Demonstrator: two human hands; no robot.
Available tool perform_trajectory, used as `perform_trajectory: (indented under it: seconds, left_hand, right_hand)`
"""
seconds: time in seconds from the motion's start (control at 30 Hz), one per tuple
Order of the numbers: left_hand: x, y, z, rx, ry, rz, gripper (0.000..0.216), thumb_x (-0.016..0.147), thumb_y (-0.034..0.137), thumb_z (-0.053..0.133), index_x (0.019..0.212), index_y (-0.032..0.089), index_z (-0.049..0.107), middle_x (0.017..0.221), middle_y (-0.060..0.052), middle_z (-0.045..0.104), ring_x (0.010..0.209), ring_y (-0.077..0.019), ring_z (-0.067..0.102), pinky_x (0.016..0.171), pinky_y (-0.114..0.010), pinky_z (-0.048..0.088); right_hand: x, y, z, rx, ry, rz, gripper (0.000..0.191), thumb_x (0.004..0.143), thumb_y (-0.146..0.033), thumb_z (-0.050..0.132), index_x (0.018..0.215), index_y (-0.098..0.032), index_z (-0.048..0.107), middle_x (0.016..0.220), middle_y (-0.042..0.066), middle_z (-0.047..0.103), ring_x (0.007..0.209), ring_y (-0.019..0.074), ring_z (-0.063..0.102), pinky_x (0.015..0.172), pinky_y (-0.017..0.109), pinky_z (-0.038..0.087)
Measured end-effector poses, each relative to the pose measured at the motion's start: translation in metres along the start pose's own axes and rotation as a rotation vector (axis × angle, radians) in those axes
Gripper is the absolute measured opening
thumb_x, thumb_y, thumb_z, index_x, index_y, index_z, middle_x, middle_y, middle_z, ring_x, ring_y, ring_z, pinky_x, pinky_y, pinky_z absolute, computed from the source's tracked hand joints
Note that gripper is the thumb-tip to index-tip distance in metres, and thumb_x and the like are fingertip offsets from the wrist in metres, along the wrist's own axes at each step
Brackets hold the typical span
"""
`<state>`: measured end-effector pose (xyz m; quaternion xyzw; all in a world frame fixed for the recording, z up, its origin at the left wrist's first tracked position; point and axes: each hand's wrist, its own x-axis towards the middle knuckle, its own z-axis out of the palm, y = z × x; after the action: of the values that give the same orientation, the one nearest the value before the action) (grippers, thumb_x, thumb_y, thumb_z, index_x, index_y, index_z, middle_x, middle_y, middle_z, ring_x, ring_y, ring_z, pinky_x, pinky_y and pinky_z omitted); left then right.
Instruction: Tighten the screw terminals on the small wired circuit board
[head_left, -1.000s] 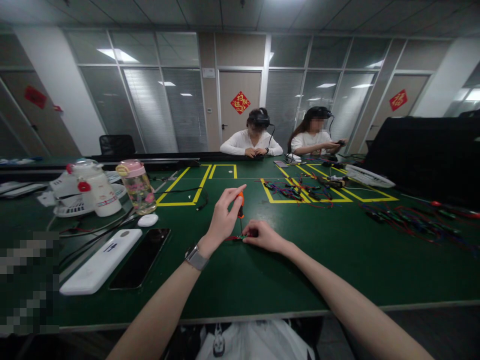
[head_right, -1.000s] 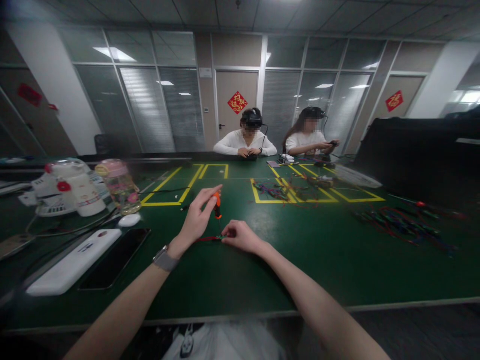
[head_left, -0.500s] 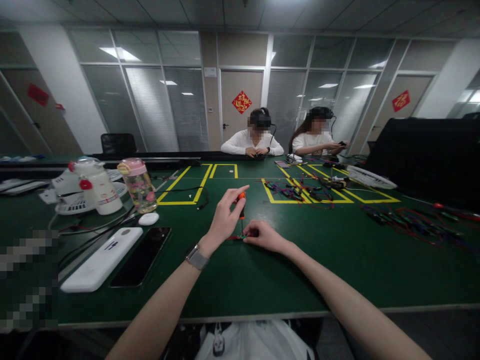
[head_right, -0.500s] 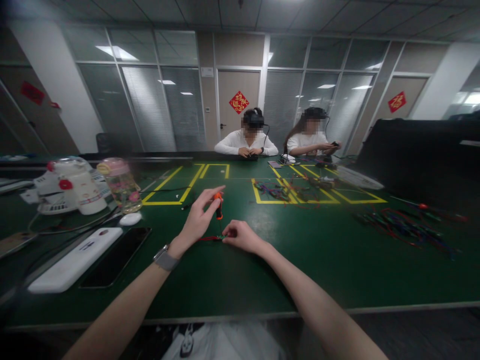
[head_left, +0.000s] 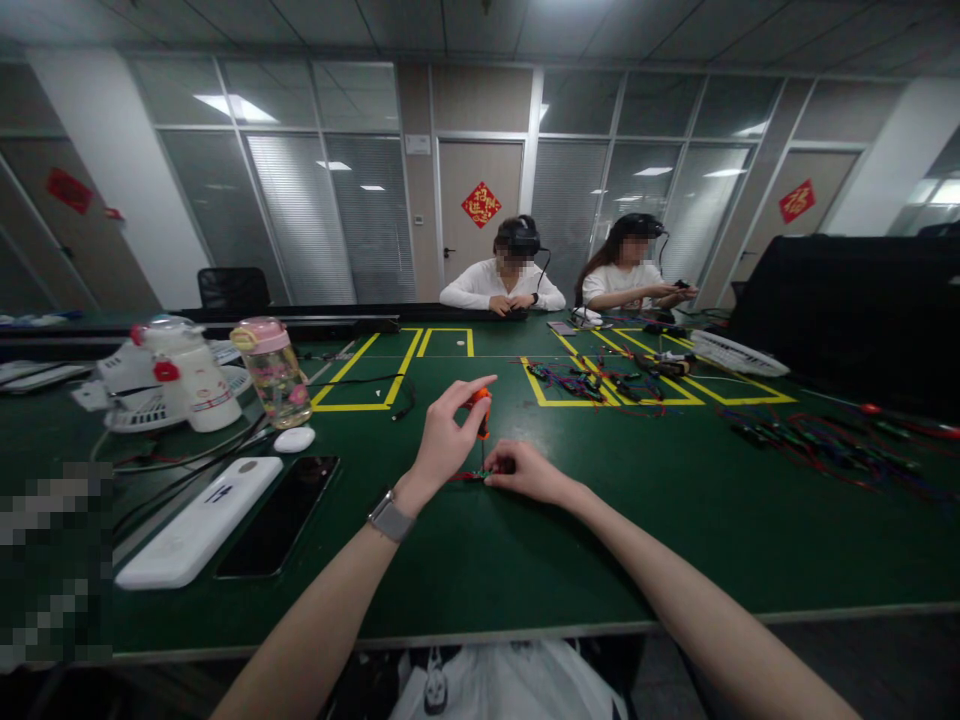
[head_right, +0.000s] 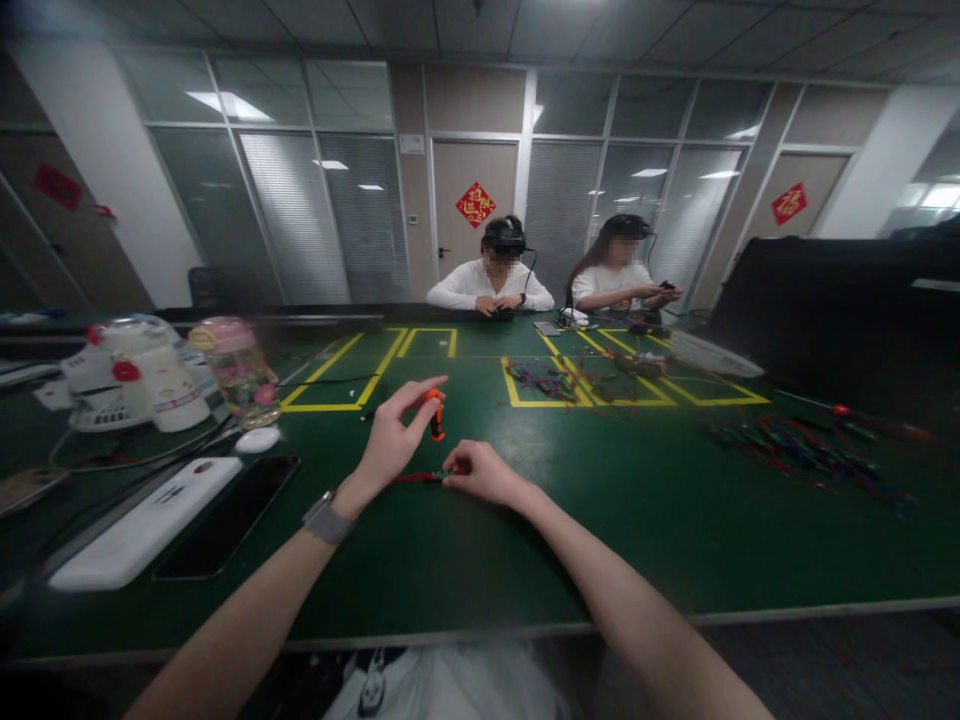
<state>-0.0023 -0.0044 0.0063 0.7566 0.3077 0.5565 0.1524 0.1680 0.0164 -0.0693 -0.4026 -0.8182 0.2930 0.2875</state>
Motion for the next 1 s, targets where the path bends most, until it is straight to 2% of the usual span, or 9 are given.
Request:
perform_trajectory:
  seconds: [0.1, 0.17, 0.27, 0.3, 0.43, 0.6, 0.7, 0.83, 1.0]
  left_hand:
    - [0.000, 0.001, 0.000, 0.081, 0.057, 0.011, 0.021, 0.088, 0.025, 0.062, 0.108, 0.023, 0.068, 0.089, -0.002, 0.058, 0.080, -0.0145, 0.057, 0.077, -0.027, 0.049]
    - [-0.001, 0.001, 0.001, 0.132, 0.086, 0.016, 0.020, 0.089, 0.028, 0.061, 0.107, 0.024, 0.069, 0.091, -0.002, 0.055, 0.083, -0.0149, 0.057, 0.080, -0.029, 0.049]
    - [-0.004, 0.001, 0.002, 0.169, 0.099, 0.029, 0.028, 0.096, 0.031, 0.048, 0.117, 0.026, 0.066, 0.109, -0.006, 0.052, 0.101, -0.0175, 0.057, 0.093, -0.033, 0.048]
    - [-0.004, 0.000, 0.002, 0.166, 0.095, 0.025, 0.031, 0.098, 0.032, 0.044, 0.121, 0.027, 0.064, 0.117, -0.007, 0.050, 0.108, -0.0186, 0.055, 0.097, -0.036, 0.047]
    - [-0.005, -0.005, 0.002, 0.122, 0.069, -0.043, 0.038, 0.100, 0.037, 0.035, 0.131, 0.028, 0.057, 0.136, -0.009, 0.043, 0.124, -0.0223, 0.048, 0.106, -0.041, 0.042]
    - [-0.003, -0.011, 0.002, 0.081, 0.078, -0.123, 0.043, 0.100, 0.040, 0.034, 0.131, 0.021, 0.056, 0.143, -0.011, 0.040, 0.132, -0.0248, 0.044, 0.111, -0.044, 0.038]
    - [-0.005, -0.011, 0.005, 0.120, 0.086, -0.080, 0.042, 0.100, 0.038, 0.036, 0.132, 0.020, 0.055, 0.145, -0.011, 0.041, 0.136, -0.0244, 0.039, 0.115, -0.045, 0.032]
    - [-0.010, -0.006, 0.010, 0.221, 0.084, 0.001, 0.041, 0.099, 0.035, 0.037, 0.137, 0.023, 0.048, 0.145, -0.010, 0.042, 0.136, -0.0237, 0.038, 0.114, -0.045, 0.033]
    - [-0.014, 0.002, 0.015, 0.329, 0.073, 0.040, 0.047, 0.098, 0.031, 0.040, 0.144, 0.019, 0.037, 0.145, -0.012, 0.042, 0.136, -0.0234, 0.039, 0.112, -0.044, 0.036]
  right_hand:
    - [0.003, -0.007, -0.004, 0.022, 0.066, -0.016, 0.032, 0.072, -0.029, 0.078, 0.098, -0.015, 0.067, 0.079, 0.001, 0.061, 0.069, 0.0144, 0.056, 0.065, 0.027, 0.046]
    - [0.006, -0.017, -0.008, 0.074, 0.232, -0.087, 0.043, 0.071, -0.033, 0.079, 0.107, -0.017, 0.062, 0.089, 0.003, 0.063, 0.079, 0.0171, 0.058, 0.074, 0.031, 0.048]
    - [0.011, -0.037, -0.011, 0.272, 0.471, -0.213, 0.054, 0.077, -0.036, 0.074, 0.123, -0.021, 0.049, 0.095, 0.004, 0.061, 0.087, 0.0179, 0.060, 0.083, 0.033, 0.051]
    - [0.013, -0.044, -0.012, 0.314, 0.513, -0.253, 0.059, 0.077, -0.036, 0.074, 0.127, -0.022, 0.045, 0.096, 0.004, 0.061, 0.089, 0.0179, 0.060, 0.084, 0.033, 0.051]
    - [0.016, -0.063, -0.017, 0.315, 0.554, -0.298, 0.069, 0.074, -0.031, 0.076, 0.132, -0.024, 0.039, 0.099, 0.004, 0.059, 0.088, 0.0177, 0.060, 0.086, 0.034, 0.053]
    - [0.023, -0.069, -0.022, 0.212, 0.461, -0.316, 0.062, 0.073, -0.016, 0.070, 0.129, -0.024, 0.046, 0.102, 0.003, 0.059, 0.085, 0.0161, 0.061, 0.082, 0.034, 0.055]
    - [0.027, -0.070, -0.018, 0.191, 0.544, -0.323, 0.053, 0.076, -0.014, 0.064, 0.126, -0.023, 0.049, 0.100, 0.004, 0.060, 0.081, 0.0158, 0.061, 0.074, 0.032, 0.056]
    - [0.029, -0.072, -0.010, 0.144, 0.668, -0.321, 0.044, 0.079, -0.013, 0.062, 0.121, -0.022, 0.053, 0.099, 0.005, 0.063, 0.080, 0.0170, 0.061, 0.074, 0.032, 0.054]
    - [0.027, -0.069, -0.010, 0.137, 0.671, -0.383, 0.044, 0.081, -0.015, 0.062, 0.122, -0.023, 0.050, 0.095, 0.004, 0.063, 0.081, 0.0179, 0.061, 0.075, 0.033, 0.053]
